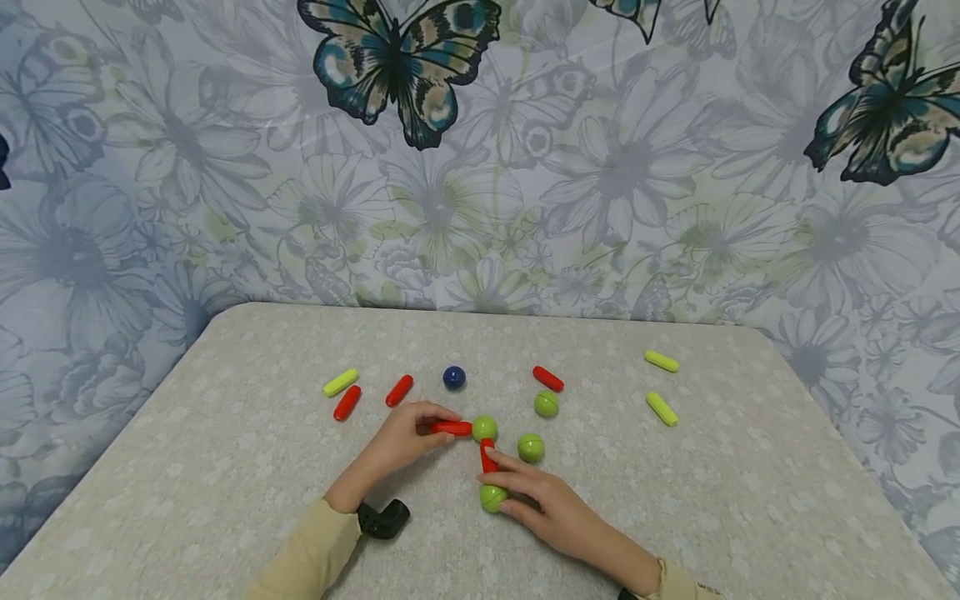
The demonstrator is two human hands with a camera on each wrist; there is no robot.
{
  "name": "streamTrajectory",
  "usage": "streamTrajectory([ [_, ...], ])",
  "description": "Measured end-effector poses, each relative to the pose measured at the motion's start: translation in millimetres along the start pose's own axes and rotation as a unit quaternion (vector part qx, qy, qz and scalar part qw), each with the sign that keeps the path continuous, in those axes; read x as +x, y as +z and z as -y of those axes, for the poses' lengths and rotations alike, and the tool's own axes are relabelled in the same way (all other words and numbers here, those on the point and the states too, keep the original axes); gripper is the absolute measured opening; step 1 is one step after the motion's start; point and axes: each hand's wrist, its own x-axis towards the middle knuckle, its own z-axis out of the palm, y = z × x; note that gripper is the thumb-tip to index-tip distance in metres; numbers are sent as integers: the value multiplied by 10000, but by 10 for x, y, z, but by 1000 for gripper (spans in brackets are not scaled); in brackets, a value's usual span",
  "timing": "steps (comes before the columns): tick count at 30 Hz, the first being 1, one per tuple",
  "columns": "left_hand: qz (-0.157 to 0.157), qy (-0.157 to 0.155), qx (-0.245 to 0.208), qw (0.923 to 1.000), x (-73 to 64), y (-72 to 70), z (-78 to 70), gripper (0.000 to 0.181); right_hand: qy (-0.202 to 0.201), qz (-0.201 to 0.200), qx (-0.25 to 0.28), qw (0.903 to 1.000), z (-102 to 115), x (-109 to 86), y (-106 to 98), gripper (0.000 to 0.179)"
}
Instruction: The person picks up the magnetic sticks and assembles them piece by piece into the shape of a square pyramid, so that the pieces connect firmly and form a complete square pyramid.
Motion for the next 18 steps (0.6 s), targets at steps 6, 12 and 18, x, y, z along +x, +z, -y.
streamTrajectory([
  [6,10,-144,-74,9999,-26,-76,39,24,82,46,2,10000,-6,1,-13,38],
  [12,-21,-353,-242,9991,-40,-203,-10,24,168,82,30,9998,0,-3,-25,38],
  [18,-425,-347,-344,9979,-11,-319,-386,26,289,142,61,9995,7,-4,-26,38],
])
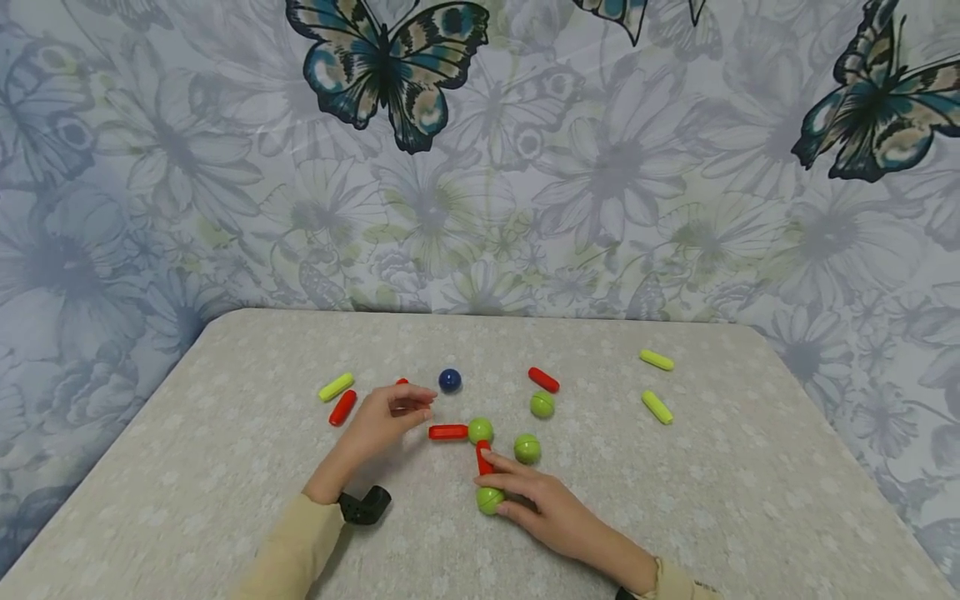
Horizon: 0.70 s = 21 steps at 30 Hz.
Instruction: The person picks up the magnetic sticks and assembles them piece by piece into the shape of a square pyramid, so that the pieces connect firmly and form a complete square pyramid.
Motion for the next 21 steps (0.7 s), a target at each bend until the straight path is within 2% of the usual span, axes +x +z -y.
streamTrajectory([
  [3,-165,65,-164,9997,112,20,-8,30,-24,1,36,10000,2,4,2,38],
  [7,102,271,-258,9992,344,114,96,35,-154,-69,16,9999,-8,1,6,37],
  [9,173,384,-136,9990,457,161,145,38,-195,-75,-8,9998,-19,-6,6,38],
  [11,109,401,25,9991,550,191,158,39,-192,-49,-16,9998,-28,-7,5,38],
  [13,41,414,236,9989,618,204,156,40,-167,-10,-5,9999,-31,0,7,38],
  [15,127,390,421,9983,677,225,115,41,-150,7,11,9999,-29,7,11,38],
  [18,590,538,620,9949,777,304,16,40,-163,-19,17,9999,-23,5,10,38],
  [21,1310,658,734,9865,898,426,-94,41,-208,-45,24,9998,-14,8,5,37],
])
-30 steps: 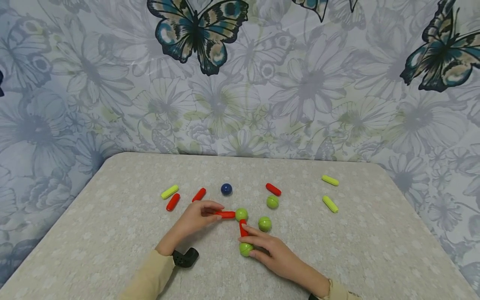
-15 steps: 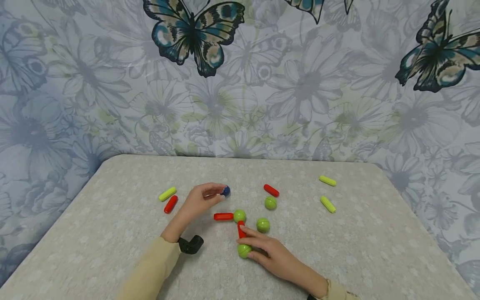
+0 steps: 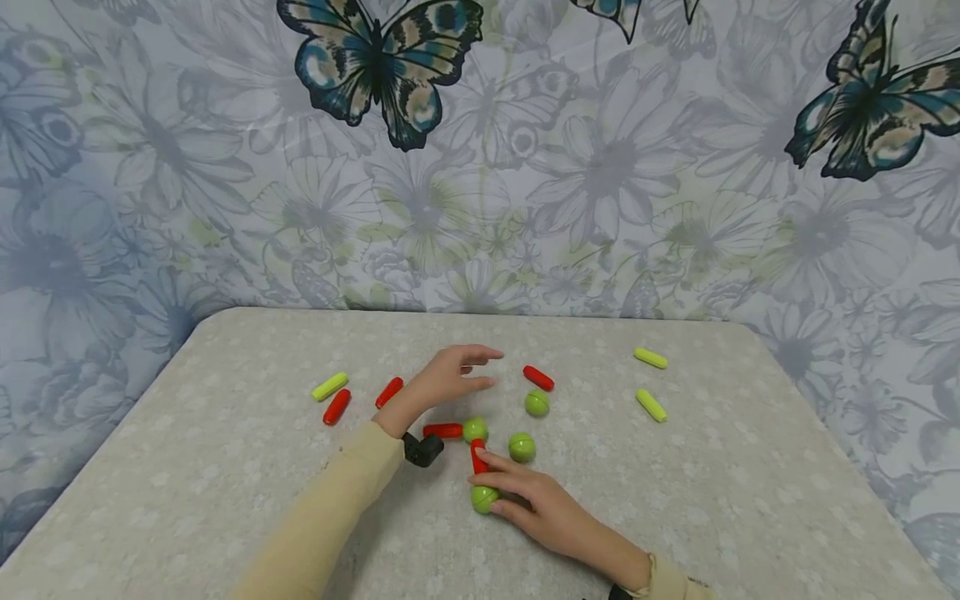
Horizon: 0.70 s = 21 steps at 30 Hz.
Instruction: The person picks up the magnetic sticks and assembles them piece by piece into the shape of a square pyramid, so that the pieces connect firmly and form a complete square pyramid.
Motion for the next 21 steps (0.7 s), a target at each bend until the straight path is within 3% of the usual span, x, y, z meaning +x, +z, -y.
streamTrajectory([
  [5,1250,454,-130,9910,256,137,-89,42,-67,26,49,10000,5,5,-1,37],
  [9,1850,584,-69,9810,409,234,-131,39,-75,58,95,9999,-10,3,7,37],
  [13,2099,331,264,9768,479,312,-182,38,-108,58,90,9999,-19,4,17,38],
  [16,2118,166,695,9747,493,364,-210,38,-178,34,68,9998,-21,5,23,37],
  [21,1927,323,1377,9710,513,433,-203,37,-210,1,100,9997,-27,6,15,37],
])
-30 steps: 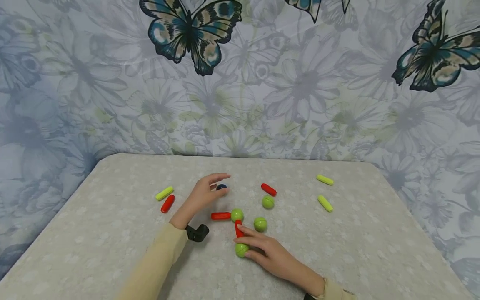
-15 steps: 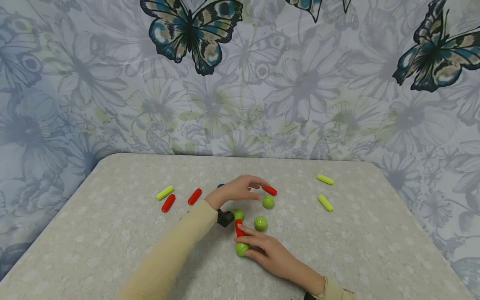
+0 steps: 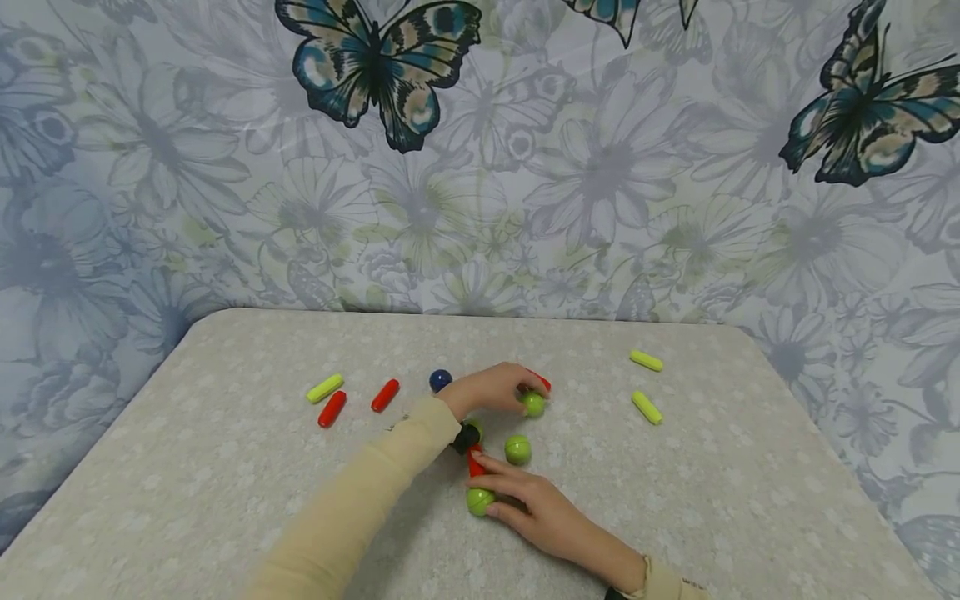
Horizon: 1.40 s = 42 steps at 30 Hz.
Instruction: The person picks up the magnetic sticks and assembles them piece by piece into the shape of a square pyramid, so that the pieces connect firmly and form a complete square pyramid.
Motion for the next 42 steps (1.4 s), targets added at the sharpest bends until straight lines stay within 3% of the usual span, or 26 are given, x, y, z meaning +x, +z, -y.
streamTrajectory([
  [5,-305,-30,-94,9995,-63,-24,4,31,46,15,5,10000,6,1,2,37],
  [10,-836,75,-468,9954,-277,-141,56,38,31,-8,-45,10000,24,0,-10,37],
  [13,-1248,168,-665,9898,-496,-206,105,40,36,-33,-55,10000,27,4,-12,37],
  [17,-1791,48,-969,9790,-872,-205,178,38,63,-51,-60,9999,20,6,-7,37],
  [23,-2355,-314,-1222,9636,-1430,-12,334,36,213,-39,-75,9997,16,4,-11,38],
  [27,-2584,-641,-1415,9535,-1685,99,416,35,378,-20,-32,9993,28,0,-25,38],
  [30,-2600,-708,-1626,9492,-1779,144,465,36,431,-11,-35,9991,31,-8,-39,38],
  [36,-2421,-673,-1654,9537,-1820,186,535,35,424,-52,-72,9991,31,-19,-42,37],
  [42,-2378,-752,-1764,9522,-1851,217,576,34,413,-31,-41,9991,37,-6,-39,37],
])
